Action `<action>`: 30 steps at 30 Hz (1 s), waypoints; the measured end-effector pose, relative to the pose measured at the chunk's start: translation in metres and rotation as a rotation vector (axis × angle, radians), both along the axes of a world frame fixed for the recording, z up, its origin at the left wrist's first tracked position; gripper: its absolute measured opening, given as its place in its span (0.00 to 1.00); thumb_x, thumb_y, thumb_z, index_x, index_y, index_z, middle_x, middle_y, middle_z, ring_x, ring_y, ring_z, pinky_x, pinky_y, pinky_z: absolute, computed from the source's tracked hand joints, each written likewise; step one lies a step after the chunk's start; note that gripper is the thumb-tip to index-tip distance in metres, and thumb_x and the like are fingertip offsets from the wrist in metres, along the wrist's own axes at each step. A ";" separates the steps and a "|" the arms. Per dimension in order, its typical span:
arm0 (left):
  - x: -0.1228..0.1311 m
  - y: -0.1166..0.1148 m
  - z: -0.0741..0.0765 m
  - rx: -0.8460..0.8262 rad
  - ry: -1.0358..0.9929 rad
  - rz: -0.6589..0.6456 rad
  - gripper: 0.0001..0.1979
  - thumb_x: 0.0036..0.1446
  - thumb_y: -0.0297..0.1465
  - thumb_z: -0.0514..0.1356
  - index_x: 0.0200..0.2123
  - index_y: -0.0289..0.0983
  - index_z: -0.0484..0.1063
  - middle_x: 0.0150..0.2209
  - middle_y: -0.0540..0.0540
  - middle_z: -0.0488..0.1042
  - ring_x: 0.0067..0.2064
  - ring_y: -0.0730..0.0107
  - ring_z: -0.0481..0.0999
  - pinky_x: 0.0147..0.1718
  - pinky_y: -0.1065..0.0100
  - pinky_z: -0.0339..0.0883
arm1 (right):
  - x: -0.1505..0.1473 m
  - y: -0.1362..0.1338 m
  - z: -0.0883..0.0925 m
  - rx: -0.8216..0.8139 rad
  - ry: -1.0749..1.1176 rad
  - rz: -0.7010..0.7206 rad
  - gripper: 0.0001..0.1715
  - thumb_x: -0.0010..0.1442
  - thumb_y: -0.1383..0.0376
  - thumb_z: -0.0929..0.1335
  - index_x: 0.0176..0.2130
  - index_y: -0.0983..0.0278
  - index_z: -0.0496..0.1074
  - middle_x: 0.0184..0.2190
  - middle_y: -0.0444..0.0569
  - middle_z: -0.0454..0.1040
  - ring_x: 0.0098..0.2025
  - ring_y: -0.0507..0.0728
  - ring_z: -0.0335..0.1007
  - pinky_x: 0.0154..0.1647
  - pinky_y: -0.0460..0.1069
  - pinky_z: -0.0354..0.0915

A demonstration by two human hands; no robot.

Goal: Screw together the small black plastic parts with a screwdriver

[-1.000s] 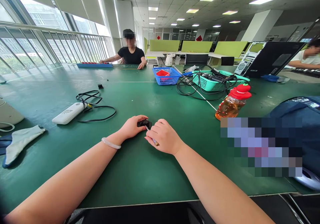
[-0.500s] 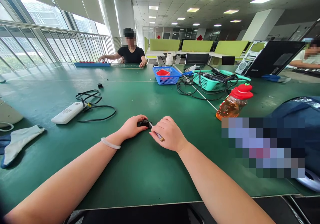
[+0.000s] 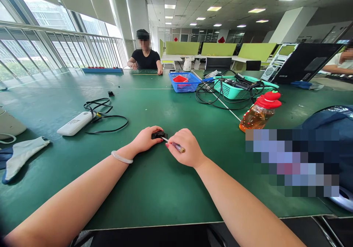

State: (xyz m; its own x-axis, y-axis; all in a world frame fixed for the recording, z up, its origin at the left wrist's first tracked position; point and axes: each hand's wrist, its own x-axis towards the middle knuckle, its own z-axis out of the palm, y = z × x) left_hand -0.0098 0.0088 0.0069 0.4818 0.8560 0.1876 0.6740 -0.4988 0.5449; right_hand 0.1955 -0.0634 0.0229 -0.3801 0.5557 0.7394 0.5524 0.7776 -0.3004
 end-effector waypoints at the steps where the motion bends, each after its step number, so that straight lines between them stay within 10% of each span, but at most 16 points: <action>1: 0.000 0.000 0.000 0.005 -0.001 0.002 0.16 0.53 0.33 0.64 0.47 0.43 0.72 0.46 0.49 0.78 0.47 0.60 0.76 0.49 0.61 0.69 | -0.003 0.000 -0.001 0.022 -0.056 0.011 0.09 0.62 0.65 0.65 0.29 0.60 0.69 0.24 0.44 0.72 0.28 0.54 0.64 0.39 0.52 0.62; 16: 0.001 0.001 -0.002 -0.028 -0.047 0.020 0.22 0.51 0.32 0.65 0.51 0.41 0.70 0.47 0.46 0.79 0.49 0.60 0.77 0.50 0.62 0.69 | -0.005 0.003 -0.004 0.144 -0.152 -0.082 0.07 0.63 0.66 0.66 0.32 0.60 0.71 0.27 0.44 0.73 0.30 0.53 0.66 0.43 0.53 0.60; 30: -0.001 -0.003 -0.001 0.026 0.082 0.001 0.23 0.54 0.33 0.61 0.55 0.42 0.70 0.48 0.45 0.77 0.52 0.57 0.73 0.52 0.59 0.68 | 0.000 0.008 -0.008 -0.274 0.300 -0.368 0.19 0.63 0.54 0.64 0.25 0.60 0.70 0.20 0.44 0.71 0.26 0.54 0.66 0.28 0.48 0.61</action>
